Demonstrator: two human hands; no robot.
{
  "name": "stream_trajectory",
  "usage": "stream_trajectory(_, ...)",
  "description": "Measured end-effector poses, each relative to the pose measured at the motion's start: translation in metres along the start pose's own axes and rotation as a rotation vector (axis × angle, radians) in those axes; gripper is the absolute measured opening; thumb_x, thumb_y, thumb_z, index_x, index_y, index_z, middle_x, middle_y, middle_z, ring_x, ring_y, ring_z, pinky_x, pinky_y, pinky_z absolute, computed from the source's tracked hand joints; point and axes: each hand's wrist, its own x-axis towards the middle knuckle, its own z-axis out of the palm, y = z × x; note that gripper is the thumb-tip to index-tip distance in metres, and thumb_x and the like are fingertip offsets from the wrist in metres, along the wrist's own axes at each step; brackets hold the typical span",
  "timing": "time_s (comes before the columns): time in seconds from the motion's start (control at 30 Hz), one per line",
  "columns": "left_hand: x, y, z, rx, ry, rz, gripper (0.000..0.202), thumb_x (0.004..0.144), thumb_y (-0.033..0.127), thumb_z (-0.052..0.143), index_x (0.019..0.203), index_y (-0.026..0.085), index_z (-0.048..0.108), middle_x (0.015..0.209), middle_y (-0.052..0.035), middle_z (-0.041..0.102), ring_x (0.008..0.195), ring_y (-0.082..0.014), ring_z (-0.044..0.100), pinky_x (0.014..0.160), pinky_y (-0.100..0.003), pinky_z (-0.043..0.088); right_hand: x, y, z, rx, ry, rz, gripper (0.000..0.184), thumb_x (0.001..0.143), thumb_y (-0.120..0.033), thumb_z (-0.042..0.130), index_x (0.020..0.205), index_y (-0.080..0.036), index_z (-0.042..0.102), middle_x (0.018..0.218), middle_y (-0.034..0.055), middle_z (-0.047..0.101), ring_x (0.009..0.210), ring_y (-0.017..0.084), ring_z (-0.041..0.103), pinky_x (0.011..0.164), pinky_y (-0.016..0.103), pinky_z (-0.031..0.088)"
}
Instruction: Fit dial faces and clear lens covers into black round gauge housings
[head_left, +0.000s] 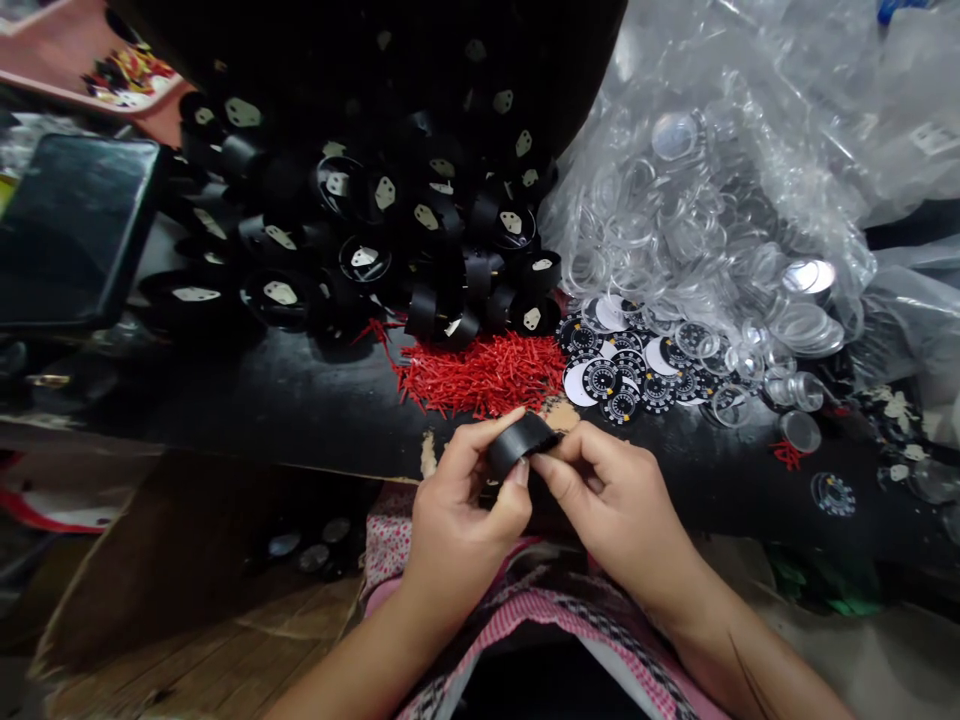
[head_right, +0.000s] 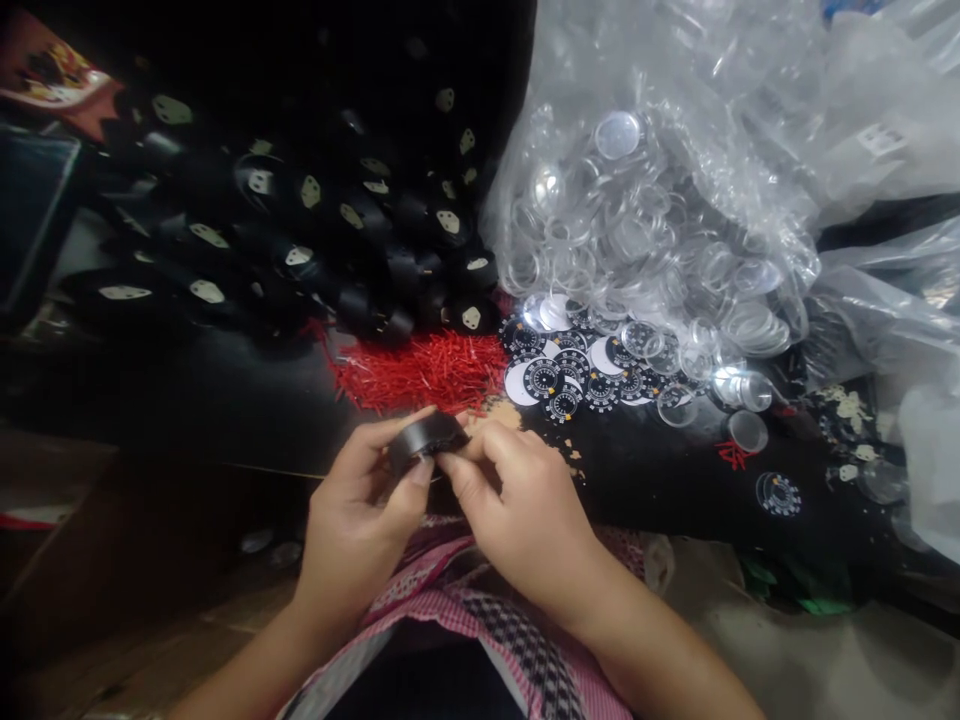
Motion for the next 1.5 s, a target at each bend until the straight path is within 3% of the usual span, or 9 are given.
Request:
stream_trajectory(0.23, 0.013, -0.001, -0.004, -0.337, -0.203, -0.26, 0.041, 0.088, 0.032, 0.065, 0.128, 0.031, 0.061, 0.135, -0.0012, 0.063, 0.133, -0.023, 0.051, 0.109, -0.033, 0.044, 0.017, 0.006, -0.009, -0.352, 0.014, -0.374, 0.01, 0.093, -0.015, 0.055, 0.094, -0.012, 0.065, 0.084, 0.005, 0.064, 0.077, 0.017, 0.056, 0.074, 0.032, 0.038)
stream_trajectory(0.4, 0.006, -0.005, 0.003, -0.448, -0.096, -0.434, 0.041, 0.084, 0.042, 0.069, 0.124, 0.032, 0.067, 0.135, -0.002, 0.064, 0.133, -0.0268, 0.051, 0.112, -0.038, 0.041, 0.027, 0.003, -0.007, -0.557, 0.031, -0.483, 0.018, 0.091, -0.015, 0.05, 0.077, -0.014, 0.061, 0.072, 0.0037, 0.06, 0.071, 0.018, 0.054, 0.07, 0.033, 0.036)
stream_trajectory(0.7, 0.006, -0.005, 0.028, -0.804, 0.028, -0.578, 0.026, 0.075, 0.046, 0.077, 0.088, 0.023, 0.074, 0.102, -0.0064, 0.076, 0.103, -0.0285, 0.07, 0.088, -0.038, 0.06, 0.031, -0.002, 0.004, -0.525, 0.026, -0.212, 0.011, 0.086, -0.014, 0.052, 0.077, -0.019, 0.056, 0.071, 0.0004, 0.064, 0.066, 0.015, 0.056, 0.07, 0.03, 0.038)
stream_trajectory(0.93, 0.008, -0.011, 0.019, -0.678, -0.011, -0.451, 0.038, 0.082, 0.045, 0.071, 0.118, 0.03, 0.068, 0.133, -0.0057, 0.064, 0.121, -0.0291, 0.061, 0.098, -0.046, 0.055, 0.044, 0.001, -0.028, -0.278, -0.125, -0.106, 0.008, 0.086, -0.02, 0.06, 0.079, -0.022, 0.064, 0.066, -0.0029, 0.064, 0.06, 0.014, 0.058, 0.059, 0.026, 0.043)
stream_trajectory(1.07, 0.015, -0.007, 0.017, -0.704, -0.093, -0.399, 0.03, 0.086, 0.044, 0.066, 0.109, 0.026, 0.069, 0.117, -0.0069, 0.073, 0.109, -0.0266, 0.068, 0.094, -0.046, 0.057, 0.084, 0.028, -0.061, -0.467, 0.259, -0.094, 0.028, 0.091, -0.025, 0.056, 0.116, -0.015, 0.063, 0.114, 0.0154, 0.061, 0.097, 0.027, 0.061, 0.086, 0.044, 0.047)
stream_trajectory(1.17, 0.017, -0.005, 0.017, -0.668, -0.147, -0.441, 0.018, 0.084, 0.039, 0.069, 0.094, 0.024, 0.067, 0.091, -0.0045, 0.077, 0.075, -0.0195, 0.071, 0.074, -0.036, 0.061, 0.11, 0.048, -0.073, -0.704, 0.351, -0.078, 0.042, 0.083, -0.018, 0.062, 0.125, -0.012, 0.059, 0.125, 0.0214, 0.053, 0.108, 0.034, 0.057, 0.093, 0.053, 0.044)
stream_trajectory(1.27, 0.018, -0.005, 0.016, -0.602, -0.121, -0.469, 0.017, 0.083, 0.038, 0.068, 0.086, 0.023, 0.062, 0.077, -0.0039, 0.074, 0.061, -0.0171, 0.065, 0.062, -0.033, 0.058, 0.112, 0.055, -0.077, -0.559, 0.365, -0.096, 0.031, 0.084, -0.016, 0.059, 0.115, -0.013, 0.062, 0.109, 0.0158, 0.061, 0.098, 0.027, 0.06, 0.09, 0.047, 0.047)
stream_trajectory(1.37, 0.018, -0.005, 0.016, -0.611, -0.123, -0.437, 0.019, 0.084, 0.039, 0.067, 0.094, 0.023, 0.063, 0.092, -0.0055, 0.076, 0.077, -0.0202, 0.07, 0.074, -0.037, 0.06, 0.089, 0.044, -0.071, -0.193, 0.342, -0.034, 0.028, 0.087, -0.024, 0.061, 0.114, -0.017, 0.061, 0.091, 0.0063, 0.064, 0.081, 0.02, 0.061, 0.078, 0.038, 0.052)
stream_trajectory(1.5, 0.019, 0.0, 0.019, -0.667, -0.203, -0.369, 0.035, 0.092, 0.049, 0.054, 0.119, 0.027, 0.062, 0.126, -0.0067, 0.068, 0.118, -0.0256, 0.063, 0.099, -0.045, 0.053, 0.044, 0.017, -0.042, 0.078, -0.031, -0.071, 0.026, 0.093, -0.026, 0.058, 0.118, -0.024, 0.065, 0.093, 0.003, 0.064, 0.085, 0.016, 0.062, 0.08, 0.033, 0.053)
